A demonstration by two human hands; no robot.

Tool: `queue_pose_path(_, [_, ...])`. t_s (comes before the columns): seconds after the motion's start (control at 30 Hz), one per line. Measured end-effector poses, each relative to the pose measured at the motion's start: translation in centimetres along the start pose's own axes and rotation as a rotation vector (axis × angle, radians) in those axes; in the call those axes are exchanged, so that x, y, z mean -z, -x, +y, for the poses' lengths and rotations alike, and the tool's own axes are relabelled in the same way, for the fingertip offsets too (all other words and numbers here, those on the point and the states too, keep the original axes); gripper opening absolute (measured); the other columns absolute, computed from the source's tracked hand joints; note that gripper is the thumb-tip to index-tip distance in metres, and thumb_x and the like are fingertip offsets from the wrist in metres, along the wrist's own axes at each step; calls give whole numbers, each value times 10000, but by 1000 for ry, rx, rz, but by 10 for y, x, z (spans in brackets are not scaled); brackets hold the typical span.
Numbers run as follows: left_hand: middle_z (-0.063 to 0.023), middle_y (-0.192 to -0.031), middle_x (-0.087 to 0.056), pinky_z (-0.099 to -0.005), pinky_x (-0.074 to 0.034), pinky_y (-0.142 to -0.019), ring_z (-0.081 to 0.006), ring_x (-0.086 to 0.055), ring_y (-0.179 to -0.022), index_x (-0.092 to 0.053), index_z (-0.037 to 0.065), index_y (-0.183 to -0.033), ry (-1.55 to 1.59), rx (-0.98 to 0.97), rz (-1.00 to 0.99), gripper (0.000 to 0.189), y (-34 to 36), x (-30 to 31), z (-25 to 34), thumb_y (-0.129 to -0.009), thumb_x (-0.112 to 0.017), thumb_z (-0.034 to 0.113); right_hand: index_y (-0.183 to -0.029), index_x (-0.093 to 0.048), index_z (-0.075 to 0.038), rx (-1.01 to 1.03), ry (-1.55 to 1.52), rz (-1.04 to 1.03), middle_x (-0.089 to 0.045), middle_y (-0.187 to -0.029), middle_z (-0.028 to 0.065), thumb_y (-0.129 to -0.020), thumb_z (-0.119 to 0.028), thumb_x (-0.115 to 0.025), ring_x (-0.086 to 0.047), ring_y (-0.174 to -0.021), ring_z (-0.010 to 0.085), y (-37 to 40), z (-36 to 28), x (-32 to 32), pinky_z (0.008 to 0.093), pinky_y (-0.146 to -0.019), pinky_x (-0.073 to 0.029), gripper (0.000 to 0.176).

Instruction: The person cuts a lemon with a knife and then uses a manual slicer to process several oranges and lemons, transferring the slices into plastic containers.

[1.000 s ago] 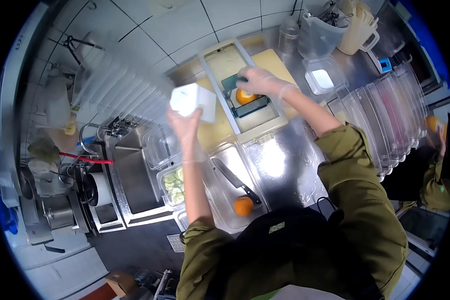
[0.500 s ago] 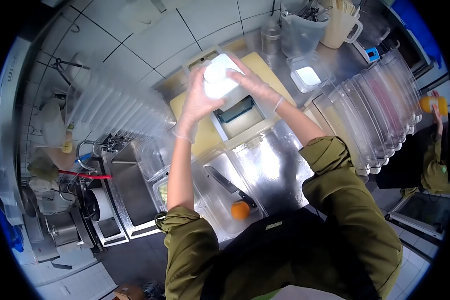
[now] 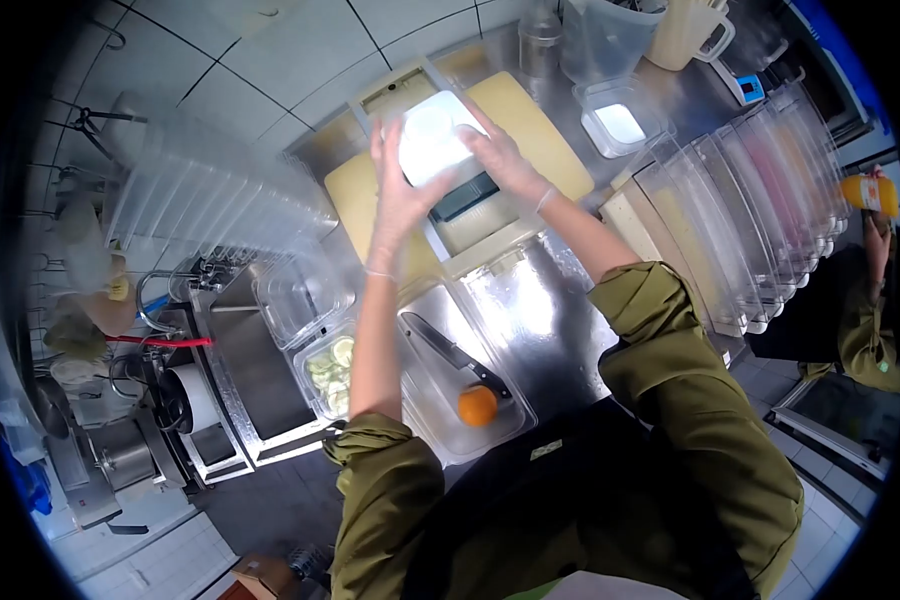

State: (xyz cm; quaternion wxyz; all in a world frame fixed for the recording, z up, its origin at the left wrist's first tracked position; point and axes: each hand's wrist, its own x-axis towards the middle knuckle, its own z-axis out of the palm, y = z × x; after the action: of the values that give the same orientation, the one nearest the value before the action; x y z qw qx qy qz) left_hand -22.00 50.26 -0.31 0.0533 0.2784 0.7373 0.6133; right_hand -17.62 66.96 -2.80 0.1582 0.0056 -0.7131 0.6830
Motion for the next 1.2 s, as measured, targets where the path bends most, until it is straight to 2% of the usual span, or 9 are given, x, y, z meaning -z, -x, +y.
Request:
queue_pose_path(0.17, [-126, -1361, -364, -358, -248, -1056, -251, -354, -1254, -304, 108, -1399, 334, 48, 444, 639, 13, -53, 13, -859, -511, 380, -1427, -293, -55, 33, -85, -47, -415, -1377, 159, -863, -550, -505, -376, -1288, 259, -6, 16, 1, 343, -1055, -286, 780])
queue_pose_path(0.37, [-141, -1311, -408, -351, -279, -1037, -248, -395, -1218, -357, 23, -1337, 156, -214, 483, 597, -6, -46, -27, -858, -448, 367, -1387, -328, -11, 137, -147, 31, -446, -1332, 157, -818, -631, -529, -397, -1259, 247, -16, 21, -11, 343, -1046, -293, 866])
queue_pose_path(0.47, [-142, -1260, -457, -344, -307, -1016, -243, -428, -1184, -385, -8, -1310, 155, -179, 519, 593, -19, -43, -27, -856, -416, 371, -1356, -362, 7, 202, -133, 68, -483, -1284, 154, -808, -638, -545, -438, -1213, 239, -37, 35, -15, 338, -1022, -325, 866])
queue_pose_path(0.63, [-139, -1180, -518, -343, -342, -984, -237, -470, -1129, -430, -18, -1273, 94, -197, 546, 581, -66, -25, -52, -851, -387, 378, -1305, -414, 25, 257, -166, 102, -549, -1180, 174, -836, -545, -536, -514, -1110, 242, -83, 41, -24, 351, -954, -384, 748])
queue_pose_path(0.73, [-154, -1196, -526, -348, -368, -971, -249, -491, -1121, -457, -29, -1260, 72, -276, 553, 592, -87, -18, -68, -877, -374, 413, -1324, -393, 19, 552, -91, 118, -514, -1227, 200, -893, -434, -469, -494, -1138, 262, -121, 65, -28, 375, -1003, -363, 630])
queue_pose_path(0.77, [-173, -1224, -525, -351, -374, -977, -258, -492, -1142, -471, -45, -1256, 54, -309, 577, 639, -99, -15, -75, -900, -370, 475, -1273, -451, 25, 396, -37, 141, -535, -1194, 197, -896, -395, -476, -495, -1137, 276, -132, 69, -29, 375, -976, -386, 565])
queue_pose_path(0.87, [-187, -1282, -499, -350, -363, -1000, -266, -468, -1190, -465, -57, -1270, 29, -374, 575, 716, -142, 0, -81, -920, -355, 557, -1266, -455, 32, 343, -233, 36, -550, -1180, 194, -898, -395, -469, -508, -1120, 284, -169, 69, -36, 371, -961, -397, 564])
queue_pose_path(0.97, [-181, -1325, -461, -345, -337, -1024, -263, -433, -1230, -435, -52, -1296, 31, -319, 515, 750, -155, 5, -94, -914, -339, 587, -1269, -449, 37, 254, 89, 168, -559, -1172, 198, -896, -412, -469, -522, -1098, 287, -173, 72, -32, 368, -948, -406, 584])
queue_pose_path(1.2, [-149, -1229, -494, -341, -356, -977, -249, -460, -1145, -433, 9, -1290, 5, -227, 540, 563, -144, 7, -86, -891, -330, 393, -1291, -426, 36, 383, -62, 86, -552, -1177, 211, -892, -420, -473, -515, -1110, 292, -180, 80, -30, 368, -957, -399, 608])
